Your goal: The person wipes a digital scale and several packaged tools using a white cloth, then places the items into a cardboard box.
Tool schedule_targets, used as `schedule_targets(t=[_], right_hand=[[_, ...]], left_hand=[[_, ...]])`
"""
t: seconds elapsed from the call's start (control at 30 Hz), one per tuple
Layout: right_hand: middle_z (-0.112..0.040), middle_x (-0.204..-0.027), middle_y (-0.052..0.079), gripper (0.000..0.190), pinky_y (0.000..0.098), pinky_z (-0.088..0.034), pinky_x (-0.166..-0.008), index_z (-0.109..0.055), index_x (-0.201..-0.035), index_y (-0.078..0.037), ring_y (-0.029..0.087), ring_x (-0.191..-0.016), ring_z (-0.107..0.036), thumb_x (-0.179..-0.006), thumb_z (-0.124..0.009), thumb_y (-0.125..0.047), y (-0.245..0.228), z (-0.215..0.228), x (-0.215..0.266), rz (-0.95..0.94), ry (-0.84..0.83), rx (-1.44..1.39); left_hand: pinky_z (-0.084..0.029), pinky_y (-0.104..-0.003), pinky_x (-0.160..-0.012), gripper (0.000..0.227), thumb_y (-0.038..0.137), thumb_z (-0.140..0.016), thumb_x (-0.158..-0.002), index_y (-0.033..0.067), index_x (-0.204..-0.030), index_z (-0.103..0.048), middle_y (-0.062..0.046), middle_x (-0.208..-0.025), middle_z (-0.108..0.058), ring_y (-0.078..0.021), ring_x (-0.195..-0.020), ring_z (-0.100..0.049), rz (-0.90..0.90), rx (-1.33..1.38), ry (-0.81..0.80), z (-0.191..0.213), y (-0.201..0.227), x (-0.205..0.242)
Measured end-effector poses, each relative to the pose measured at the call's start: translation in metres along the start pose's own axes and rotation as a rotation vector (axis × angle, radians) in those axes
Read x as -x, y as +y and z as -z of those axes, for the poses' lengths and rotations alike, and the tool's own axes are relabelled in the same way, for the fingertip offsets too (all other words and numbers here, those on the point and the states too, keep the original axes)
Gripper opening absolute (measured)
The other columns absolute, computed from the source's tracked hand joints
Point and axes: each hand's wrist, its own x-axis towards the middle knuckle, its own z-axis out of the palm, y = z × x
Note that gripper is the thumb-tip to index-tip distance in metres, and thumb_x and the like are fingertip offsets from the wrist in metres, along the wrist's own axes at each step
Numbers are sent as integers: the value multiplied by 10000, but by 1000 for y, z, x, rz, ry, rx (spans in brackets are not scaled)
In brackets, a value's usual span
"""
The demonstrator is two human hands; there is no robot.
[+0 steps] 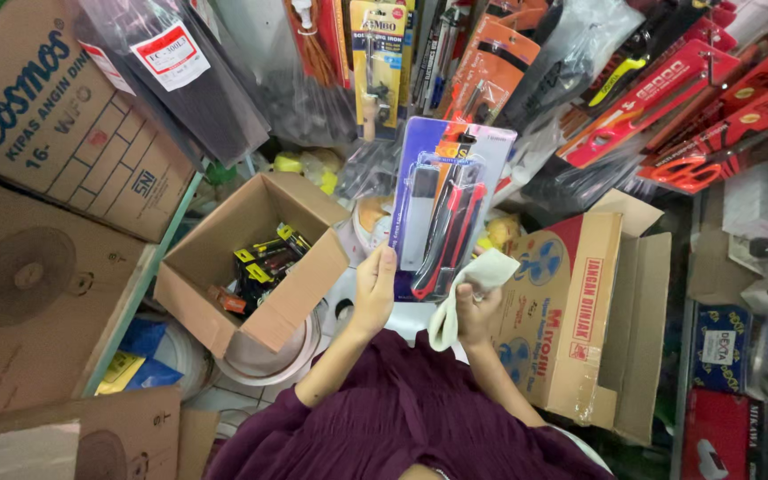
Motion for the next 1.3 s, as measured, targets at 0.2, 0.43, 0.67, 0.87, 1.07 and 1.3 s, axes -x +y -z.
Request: schedule_targets(t=[0.2, 0.43, 0.67, 0.87, 1.07, 1.3], right_hand=[[-672, -1084, 84, 528, 300, -507, -873, -610, -1218, 58, 155, -951, -620, -1040, -696, -432, 39, -2, -24, -194, 109, -83], [-638, -1207, 69, 646, 309, -499, -996, -568, -1364, 36, 152, -1101, -613, -940, -765, -410, 29, -20, -120, 53, -30, 4], [-495, -1513, 89, 731, 314, -391, -1186, -315, -1620, 6, 157, -1338, -508, -1039, -726, -158, -109, -83, -273, 434, 59, 129], [-620, -1421, 131, 559, 286, -432, -1131, -427, -1571, 42, 164, -1278, -612, -1075, -661, -69, -176, -112, -361, 567, 123, 275], [-666, -1338, 124, 493, 284, -466, -1071, -473, -1528, 62, 153, -1198, -628, -1086, -666, -40, -186, -128, -395, 583, 143, 246], [-677, -1242, 105, 334, 291, -476, -1022, -565, -1395, 75, 138, -1118, -615, -1093, -666, -28, -183, -129, -405, 596, 130, 257]], left_hand=[[-393, -245, -742, 425, 316, -457, -1145, -57, -1216, -648, 24, -890, -530, -63, -834, -444, -20, -31, -34, 7, -2, -35], [-428, -245, -743, 423, 316, -442, -1131, -40, -1226, -652, 11, -877, -603, -64, -826, -511, -130, -33, -126, 21, 41, -131], [-378, -265, -686, 352, 290, -429, -1162, 10, -969, -522, 41, -832, -422, -59, -788, -397, -404, 2, -221, -9, 128, -282], [-426, -245, -779, 387, 331, -446, -1179, -21, -1088, -580, 53, -897, -537, -36, -861, -430, -554, 311, -361, -45, 184, -374], [-399, -240, -652, 350, 298, -528, -1151, -11, -1018, -627, 64, -801, -520, -6, -733, -436, -478, 480, -407, -58, 185, -415], [-398, -276, -667, 325, 252, -566, -1131, -22, -961, -606, 57, -844, -537, -13, -726, -446, -443, 567, -399, -69, 155, -440]])
